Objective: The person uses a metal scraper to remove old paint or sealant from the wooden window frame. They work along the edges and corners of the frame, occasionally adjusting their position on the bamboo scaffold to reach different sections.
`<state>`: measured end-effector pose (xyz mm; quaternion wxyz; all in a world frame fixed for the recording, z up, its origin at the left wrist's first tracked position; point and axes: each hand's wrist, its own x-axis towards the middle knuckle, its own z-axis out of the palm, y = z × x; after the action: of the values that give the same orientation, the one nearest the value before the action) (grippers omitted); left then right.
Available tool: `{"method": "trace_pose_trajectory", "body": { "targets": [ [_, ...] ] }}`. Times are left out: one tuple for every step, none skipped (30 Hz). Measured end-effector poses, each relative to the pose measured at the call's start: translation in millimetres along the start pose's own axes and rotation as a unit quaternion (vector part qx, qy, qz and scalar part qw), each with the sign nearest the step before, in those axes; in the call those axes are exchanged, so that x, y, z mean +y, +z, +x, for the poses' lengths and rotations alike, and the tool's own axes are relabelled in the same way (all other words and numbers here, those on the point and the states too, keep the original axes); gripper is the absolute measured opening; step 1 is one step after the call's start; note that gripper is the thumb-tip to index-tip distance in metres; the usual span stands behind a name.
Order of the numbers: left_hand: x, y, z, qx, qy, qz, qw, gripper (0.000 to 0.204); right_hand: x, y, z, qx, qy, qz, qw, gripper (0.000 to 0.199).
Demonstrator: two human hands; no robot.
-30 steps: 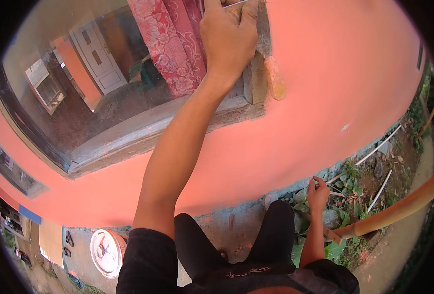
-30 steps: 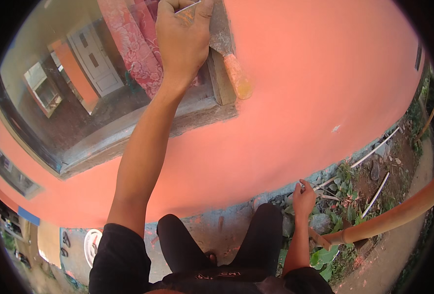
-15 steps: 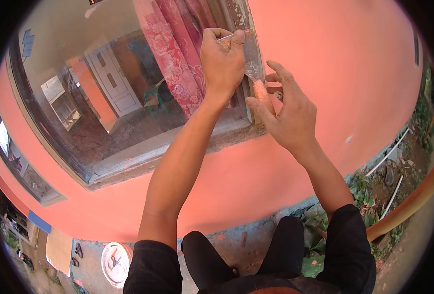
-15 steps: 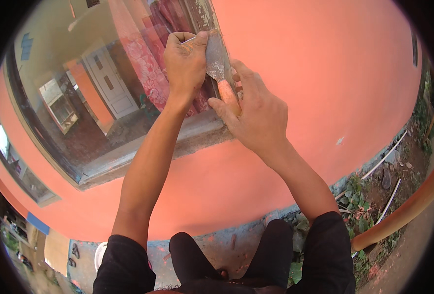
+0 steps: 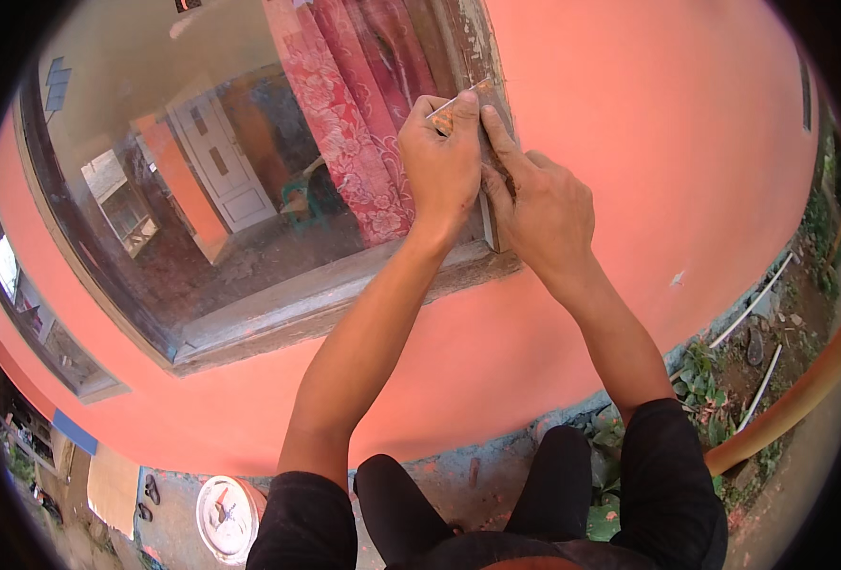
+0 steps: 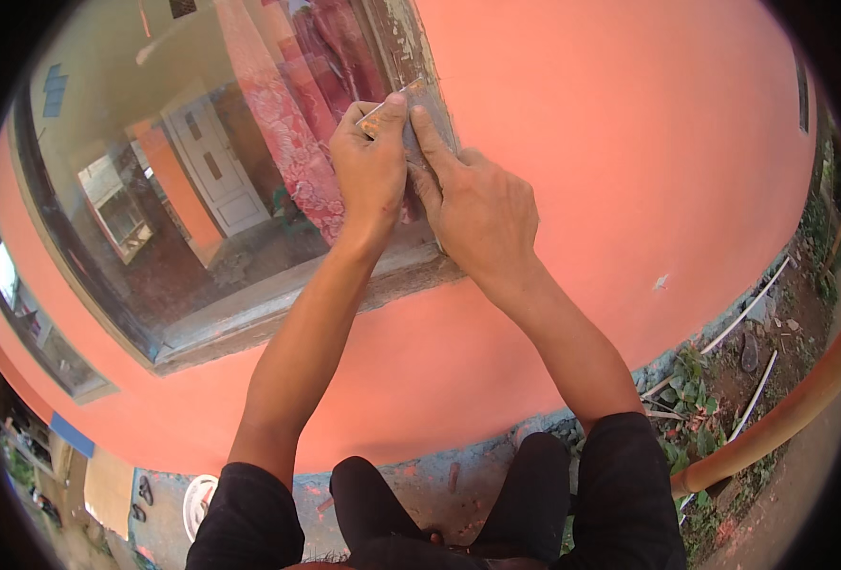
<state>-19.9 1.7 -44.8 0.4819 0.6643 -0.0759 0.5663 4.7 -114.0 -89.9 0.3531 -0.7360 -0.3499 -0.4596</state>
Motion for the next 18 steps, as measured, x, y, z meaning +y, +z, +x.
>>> {"method": "trace_pose_trajectory", "body": {
  "targets": [
    [1,-1,1,-0.002,-0.012,0.0,1.0,0.036,-1,0,0,-0.004,-0.001,-0.018,1.0,0.053],
    [1,-2,2,-0.005,-0.024,0.0,1.0,0.037,-1,1,-1,0.003,0.0,-0.01,1.0,0.052],
    [-3,0,1,-0.008,-0.027,-0.027,0.999,0.036,-1,1,-1,0.011,0.001,-0.002,1.0,0.051],
    [-5,2,0,-0.011,-0.026,-0.054,0.998,0.036,-1,1,0,0.021,0.001,0.008,1.0,0.05],
    [-7,3,0,-0.014,-0.025,-0.08,0.996,0.035,-1,2,2,0.025,0.001,0.012,1.0,0.049],
    [-8,2,2,-0.008,-0.013,-0.074,0.997,0.034,-1,3,5,0.028,0.001,0.017,0.999,0.049],
    [-5,3,4,-0.004,-0.003,-0.067,0.998,0.033,1,5,8,0.032,0.002,0.021,0.999,0.048],
    [-3,4,5,0.0,0.007,-0.06,0.998,0.032,1,7,12,0.042,0.002,0.032,0.999,0.048],
    [-1,5,9,-0.005,0.0,-0.074,0.997,0.032,-1,8,19,0.053,0.002,0.043,0.998,0.047],
    [1,6,13,-0.01,-0.009,-0.089,0.996,0.032,-2,9,22,0.063,0.002,0.052,0.997,0.047],
    [1,6,16,-0.015,-0.018,-0.103,0.994,0.032,-2,9,20,0.06,0.011,0.06,0.996,0.047],
    [0,7,11,-0.013,-0.025,-0.098,0.995,0.032,-3,9,17,0.057,0.02,0.067,0.996,0.046],
    [-2,7,3,-0.01,-0.03,-0.09,0.995,0.032,-4,9,14,0.054,0.029,0.078,0.995,0.046],
    [-2,7,-2,-0.007,-0.036,-0.082,0.996,0.032,-4,9,11,0.04,0.028,0.075,0.996,0.046],
    [-2,5,-2,-0.009,-0.026,-0.067,0.997,0.032,-2,8,8,0.026,0.027,0.071,0.997,0.045],
    [0,5,-2,-0.012,-0.017,-0.054,0.998,0.032,0,7,7,0.012,0.027,0.065,0.997,0.045],
    [2,5,-1,-0.016,-0.008,-0.042,0.999,0.032,-1,7,9,0.021,0.026,0.072,0.997,0.045],
    [2,5,3,-0.019,0.009,-0.039,0.999,0.032,-2,7,14,0.031,0.026,0.08,0.996,0.045]
  ]
}}
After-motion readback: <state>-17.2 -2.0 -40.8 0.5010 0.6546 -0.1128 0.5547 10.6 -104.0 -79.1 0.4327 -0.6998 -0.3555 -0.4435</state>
